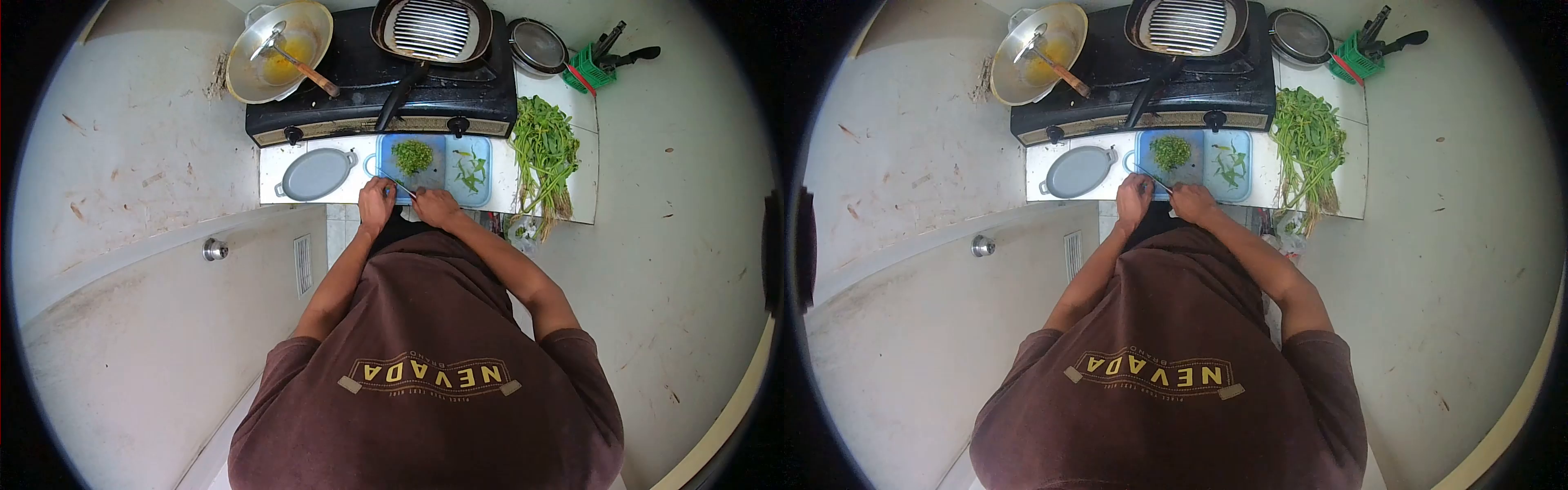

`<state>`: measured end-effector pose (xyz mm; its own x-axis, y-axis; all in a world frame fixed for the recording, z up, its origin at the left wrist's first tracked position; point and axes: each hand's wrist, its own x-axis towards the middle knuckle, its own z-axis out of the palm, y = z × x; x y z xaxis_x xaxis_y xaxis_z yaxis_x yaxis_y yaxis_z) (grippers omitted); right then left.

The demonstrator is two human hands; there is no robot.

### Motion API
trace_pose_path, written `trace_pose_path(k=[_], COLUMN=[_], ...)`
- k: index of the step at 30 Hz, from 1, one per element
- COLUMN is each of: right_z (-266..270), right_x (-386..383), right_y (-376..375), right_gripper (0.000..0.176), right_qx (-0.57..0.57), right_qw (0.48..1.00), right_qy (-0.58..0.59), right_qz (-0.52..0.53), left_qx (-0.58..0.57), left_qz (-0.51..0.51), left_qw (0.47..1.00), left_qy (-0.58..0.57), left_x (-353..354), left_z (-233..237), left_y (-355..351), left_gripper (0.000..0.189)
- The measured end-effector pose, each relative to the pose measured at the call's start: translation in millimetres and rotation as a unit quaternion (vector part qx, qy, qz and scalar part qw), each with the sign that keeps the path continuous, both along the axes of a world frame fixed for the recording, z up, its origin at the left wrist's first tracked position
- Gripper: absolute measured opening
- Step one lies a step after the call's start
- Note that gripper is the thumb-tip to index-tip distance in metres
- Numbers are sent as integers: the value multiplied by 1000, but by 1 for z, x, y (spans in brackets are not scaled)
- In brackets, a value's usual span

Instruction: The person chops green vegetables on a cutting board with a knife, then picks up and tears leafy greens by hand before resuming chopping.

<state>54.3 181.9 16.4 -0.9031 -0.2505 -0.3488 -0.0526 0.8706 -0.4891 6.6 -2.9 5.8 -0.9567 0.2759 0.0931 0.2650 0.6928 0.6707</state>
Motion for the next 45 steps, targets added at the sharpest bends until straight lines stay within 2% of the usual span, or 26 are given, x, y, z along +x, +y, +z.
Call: trace_pose_path(k=[4, 7, 9, 18, 21, 27, 33, 36, 40, 43, 45], right_z=[3, -1, -4, 1, 0, 2, 1, -4, -1, 1, 1], right_x=[-1, 4, 4, -9, -4, 1, -2, -4, 0, -3, -5], right_y=[2, 11, 16, 20, 20, 19, 11, 11, 19, 19, 22], right_gripper=[32, 34, 39, 37, 40, 40, 37, 37, 37, 37, 37], right_qx=[7, 10, 2, 2, -42, -36, 19, -12, 2, 6, 4], right_qw=[1000, 1000, 999, 999, 998, 999, 1000, 999, 1000, 1000, 1000], right_qy=[5, 14, 38, 22, 26, 18, 13, 43, 29, 16, 17], right_qz=[9, 9, -1, -47, -31, -20, 8, 8, 0, -8, -7], left_qx=[-38, -46, -25, 7, 9, -2, -7, 2, 11, 35, 41], left_qz=[-48, -56, -49, -25, -35, -36, -44, -42, -26, 16, 19], left_qw=[996, 996, 997, 999, 999, 998, 998, 998, 998, 998, 998], left_qy=[59, 56, 48, 30, 39, 50, 48, 46, 58, -40, -45], left_x=[1, 2, 2, -5, -6, -6, -6, -5, -3, -3, -4], left_z=[5, 7, 6, -2, -2, -1, 0, 2, -1, 2, 2], left_y=[-5, -7, -7, 3, 4, 4, 3, 2, 3, 5, 6], left_gripper=[7, 9, 9, 9, 8, 7, 9, 10, 9, 8, 7])
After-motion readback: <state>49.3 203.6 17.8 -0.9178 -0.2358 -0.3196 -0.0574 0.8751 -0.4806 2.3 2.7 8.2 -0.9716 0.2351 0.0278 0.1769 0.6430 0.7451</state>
